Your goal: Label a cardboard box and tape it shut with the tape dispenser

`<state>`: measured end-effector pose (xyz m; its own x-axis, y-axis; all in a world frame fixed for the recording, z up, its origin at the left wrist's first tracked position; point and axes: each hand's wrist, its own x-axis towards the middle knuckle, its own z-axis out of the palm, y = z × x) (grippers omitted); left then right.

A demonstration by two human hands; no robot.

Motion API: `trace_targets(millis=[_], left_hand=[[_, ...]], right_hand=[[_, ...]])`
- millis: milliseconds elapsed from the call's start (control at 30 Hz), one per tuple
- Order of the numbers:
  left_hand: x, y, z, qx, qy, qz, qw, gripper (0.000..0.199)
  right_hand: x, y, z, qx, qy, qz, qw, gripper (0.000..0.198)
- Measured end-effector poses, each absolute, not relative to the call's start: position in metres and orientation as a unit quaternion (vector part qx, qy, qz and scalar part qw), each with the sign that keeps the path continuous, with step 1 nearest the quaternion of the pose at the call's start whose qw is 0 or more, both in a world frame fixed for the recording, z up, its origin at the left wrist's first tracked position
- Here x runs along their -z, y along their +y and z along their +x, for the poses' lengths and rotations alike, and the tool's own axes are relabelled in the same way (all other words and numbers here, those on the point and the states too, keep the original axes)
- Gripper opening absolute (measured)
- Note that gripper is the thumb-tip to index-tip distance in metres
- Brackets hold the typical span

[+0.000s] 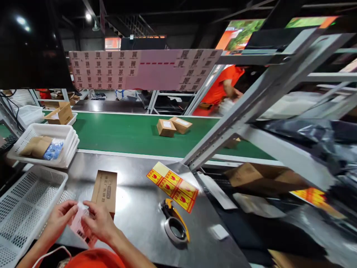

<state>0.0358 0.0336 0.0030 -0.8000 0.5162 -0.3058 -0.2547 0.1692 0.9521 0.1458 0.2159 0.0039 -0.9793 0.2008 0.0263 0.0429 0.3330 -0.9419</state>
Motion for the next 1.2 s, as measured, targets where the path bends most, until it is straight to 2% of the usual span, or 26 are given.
trace_targets(millis=[100,267,467,900,1033,1200], left_hand=[[0.002,0.036,0.040,-0.640,0.699,0.111,0.300,0.071],[0.005,0.036,0.046,-0.627,0.693,0.148,0.323,0.062],[0.005,0.038,0.049,-0.606,0.694,0.180,0.345,0.060],[0.008,0.056,0.065,-0.579,0.728,0.161,0.330,0.047],[0.020,0.057,0.061,-0.581,0.730,0.126,0.335,0.055],[0.032,0.058,0.057,-0.591,0.720,0.083,0.355,0.085]], right_hand=[[0.003,0.215,0.153,-0.555,-0.822,-0.057,0.112,0.061],[0.004,0.215,0.154,-0.522,-0.829,0.000,0.202,0.024],[0.004,0.214,0.162,-0.492,-0.834,0.016,0.251,0.020],[0.009,0.224,0.168,-0.435,-0.877,0.050,0.197,0.026],[0.009,0.225,0.164,-0.338,-0.906,0.086,0.239,0.030],[0.021,0.223,0.157,-0.274,-0.917,0.098,0.274,0.028]])
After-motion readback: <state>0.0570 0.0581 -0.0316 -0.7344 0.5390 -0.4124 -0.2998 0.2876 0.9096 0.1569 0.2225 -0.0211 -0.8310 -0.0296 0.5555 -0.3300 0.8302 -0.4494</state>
